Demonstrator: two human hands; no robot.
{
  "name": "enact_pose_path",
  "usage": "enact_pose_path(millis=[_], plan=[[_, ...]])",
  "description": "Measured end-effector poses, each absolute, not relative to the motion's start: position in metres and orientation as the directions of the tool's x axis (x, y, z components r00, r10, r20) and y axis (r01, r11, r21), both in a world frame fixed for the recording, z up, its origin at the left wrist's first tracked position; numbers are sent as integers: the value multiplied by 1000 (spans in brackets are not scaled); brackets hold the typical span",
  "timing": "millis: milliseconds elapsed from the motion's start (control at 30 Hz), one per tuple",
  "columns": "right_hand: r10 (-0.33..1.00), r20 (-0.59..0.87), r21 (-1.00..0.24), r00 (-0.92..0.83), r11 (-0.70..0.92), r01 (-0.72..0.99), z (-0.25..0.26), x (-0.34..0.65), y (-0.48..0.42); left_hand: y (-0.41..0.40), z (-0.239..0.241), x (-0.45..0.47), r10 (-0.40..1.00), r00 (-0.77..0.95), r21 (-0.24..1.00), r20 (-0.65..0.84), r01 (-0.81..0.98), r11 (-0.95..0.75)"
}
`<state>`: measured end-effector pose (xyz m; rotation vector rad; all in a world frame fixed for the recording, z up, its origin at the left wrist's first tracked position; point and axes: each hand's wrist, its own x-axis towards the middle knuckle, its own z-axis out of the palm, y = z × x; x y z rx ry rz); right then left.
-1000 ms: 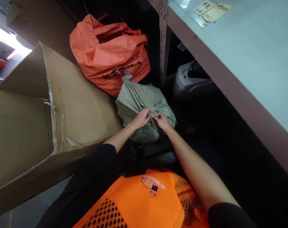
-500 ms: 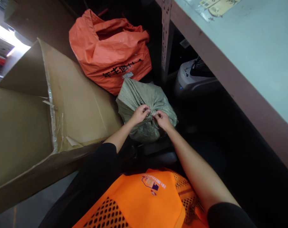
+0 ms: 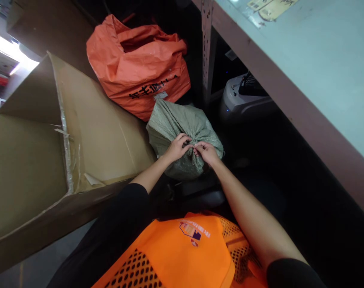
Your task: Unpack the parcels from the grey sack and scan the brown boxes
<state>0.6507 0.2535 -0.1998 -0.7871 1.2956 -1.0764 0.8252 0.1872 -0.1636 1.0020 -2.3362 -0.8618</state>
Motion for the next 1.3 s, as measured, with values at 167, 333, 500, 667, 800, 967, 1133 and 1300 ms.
enact_pose_path(millis=[167,333,500,667,800,967,1133,1300], plan=[[-923,-350,-936,-160,338,95,-204,632,256,174,-176,825,-842,-540,738,-14,-573,355],[-937,-325,-946,-130,324,29,-200,629,256,162,-182,827,-843,-513,811,-160,-556,184],[-954,-297,-954,-31,296,42,-195,636,258,169,-178,826,-857,-504,844,-109,-503,189],[-963,-269,-963,-9,269,29,-197,635,260,187,-160,823,-738,-639,732,215,-396,555],[-971,-239,-969,-13,240,-55,-195,633,261,182,-154,817,-702,-698,665,141,-458,589],[-971,-193,-957,-143,218,-190,-193,631,261,173,-152,807,-805,-580,713,-125,-616,333],[-905,-17,-926,-425,175,-335,-177,629,271,170,-148,802,-904,-366,705,-222,-700,111],[-996,83,-841,-24,-57,-538,-152,643,277,165,-151,800,-919,-237,638,-316,-769,-21]])
